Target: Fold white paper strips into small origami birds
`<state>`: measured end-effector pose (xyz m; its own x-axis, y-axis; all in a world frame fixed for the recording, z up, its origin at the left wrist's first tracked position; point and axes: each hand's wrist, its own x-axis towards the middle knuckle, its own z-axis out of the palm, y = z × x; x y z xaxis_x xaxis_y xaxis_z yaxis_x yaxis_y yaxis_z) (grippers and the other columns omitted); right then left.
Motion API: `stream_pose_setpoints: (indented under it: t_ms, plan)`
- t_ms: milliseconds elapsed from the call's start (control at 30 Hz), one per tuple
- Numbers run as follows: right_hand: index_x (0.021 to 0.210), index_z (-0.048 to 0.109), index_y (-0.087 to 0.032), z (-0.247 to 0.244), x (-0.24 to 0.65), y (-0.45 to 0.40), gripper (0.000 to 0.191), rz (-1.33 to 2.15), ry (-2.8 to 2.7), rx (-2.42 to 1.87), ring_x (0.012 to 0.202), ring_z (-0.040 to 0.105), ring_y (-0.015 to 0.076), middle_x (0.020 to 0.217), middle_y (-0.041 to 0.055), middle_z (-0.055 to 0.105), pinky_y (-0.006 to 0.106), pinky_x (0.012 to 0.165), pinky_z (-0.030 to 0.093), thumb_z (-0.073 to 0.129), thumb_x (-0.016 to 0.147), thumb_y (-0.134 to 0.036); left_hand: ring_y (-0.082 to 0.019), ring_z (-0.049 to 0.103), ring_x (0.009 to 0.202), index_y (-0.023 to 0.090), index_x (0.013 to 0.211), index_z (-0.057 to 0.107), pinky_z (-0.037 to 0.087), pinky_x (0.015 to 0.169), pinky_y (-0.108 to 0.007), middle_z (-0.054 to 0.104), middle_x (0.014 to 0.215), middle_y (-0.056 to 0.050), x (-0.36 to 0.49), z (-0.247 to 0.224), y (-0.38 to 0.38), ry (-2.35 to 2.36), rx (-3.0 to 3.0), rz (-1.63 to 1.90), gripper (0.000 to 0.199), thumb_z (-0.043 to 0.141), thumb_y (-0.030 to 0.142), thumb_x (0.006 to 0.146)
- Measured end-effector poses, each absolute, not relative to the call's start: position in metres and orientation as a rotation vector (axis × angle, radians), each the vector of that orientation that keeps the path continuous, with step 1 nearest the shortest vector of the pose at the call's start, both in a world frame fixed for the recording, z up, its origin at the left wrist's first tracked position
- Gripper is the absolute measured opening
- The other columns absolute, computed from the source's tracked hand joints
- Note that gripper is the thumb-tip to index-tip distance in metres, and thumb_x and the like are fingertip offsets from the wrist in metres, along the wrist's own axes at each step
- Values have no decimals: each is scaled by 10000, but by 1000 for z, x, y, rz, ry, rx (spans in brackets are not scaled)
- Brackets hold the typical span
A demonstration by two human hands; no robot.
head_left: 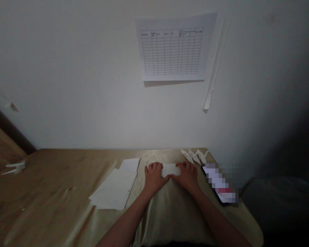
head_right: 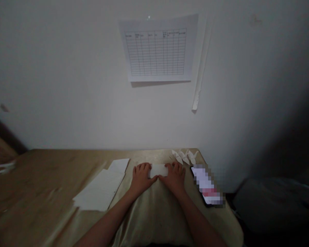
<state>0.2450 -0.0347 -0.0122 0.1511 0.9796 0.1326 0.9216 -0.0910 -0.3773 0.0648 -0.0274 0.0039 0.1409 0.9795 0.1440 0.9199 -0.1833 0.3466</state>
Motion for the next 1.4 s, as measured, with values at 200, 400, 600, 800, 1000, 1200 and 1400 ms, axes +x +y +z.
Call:
stream_pose_setpoints:
  t_ms: [200,400,600,800,1000,1200,1400]
  plan:
    - [1366,671,-297,-8,246,-33,607,260,-1811,-2099,1428,445,356,1468,128,549,511,1217,275,778,805,-505,-376,468,1423,272,1247,644,214,1270,-619,621,1454,-98,65,4,-25,1903,2202,479,473,733,494,839]
    - [1384,667,-345,1,252,-34,597,355,-1791,-2120,1431,457,354,1486,92,550,494,1212,297,761,798,-415,-342,482,1420,275,1231,639,219,1275,-599,634,1435,-72,58,6,-20,1870,2178,439,436,731,416,829]
    - [1394,662,-362,4,262,-31,587,405,-1836,-2137,1424,470,329,1503,77,542,479,1172,326,723,810,-356,-327,460,1469,305,1231,639,193,1287,-613,635,1460,-40,46,13,-16,1765,2162,388,410,717,307,828]
    - [1414,650,-386,4,274,-25,593,444,-1900,-2156,1434,468,304,1513,60,538,461,1138,347,666,829,-286,-285,463,1497,346,1261,649,236,1288,-572,617,1532,0,29,12,-6,1675,2175,323,488,693,203,797]
    - [1382,678,-401,0,285,-21,592,472,-1907,-2123,1444,471,278,1511,36,563,446,1153,348,632,825,-206,-242,495,1493,342,1306,678,296,1279,-490,622,1557,-3,13,4,3,1528,2241,356,583,645,123,766]
    - [1379,690,-392,-1,290,-20,606,517,-1900,-2094,1463,453,285,1545,38,551,472,1188,324,635,811,-189,-234,524,1486,333,1290,723,324,1281,-454,655,1532,-9,2,0,11,1432,2268,368,603,668,106,735]
    - [1383,694,-412,-2,293,-21,542,501,-1923,-2073,1458,460,286,1533,30,573,480,1185,345,638,870,-243,-228,590,1428,326,1247,764,374,1264,-425,700,1476,-13,-4,-7,14,1384,2303,482,488,678,148,801]
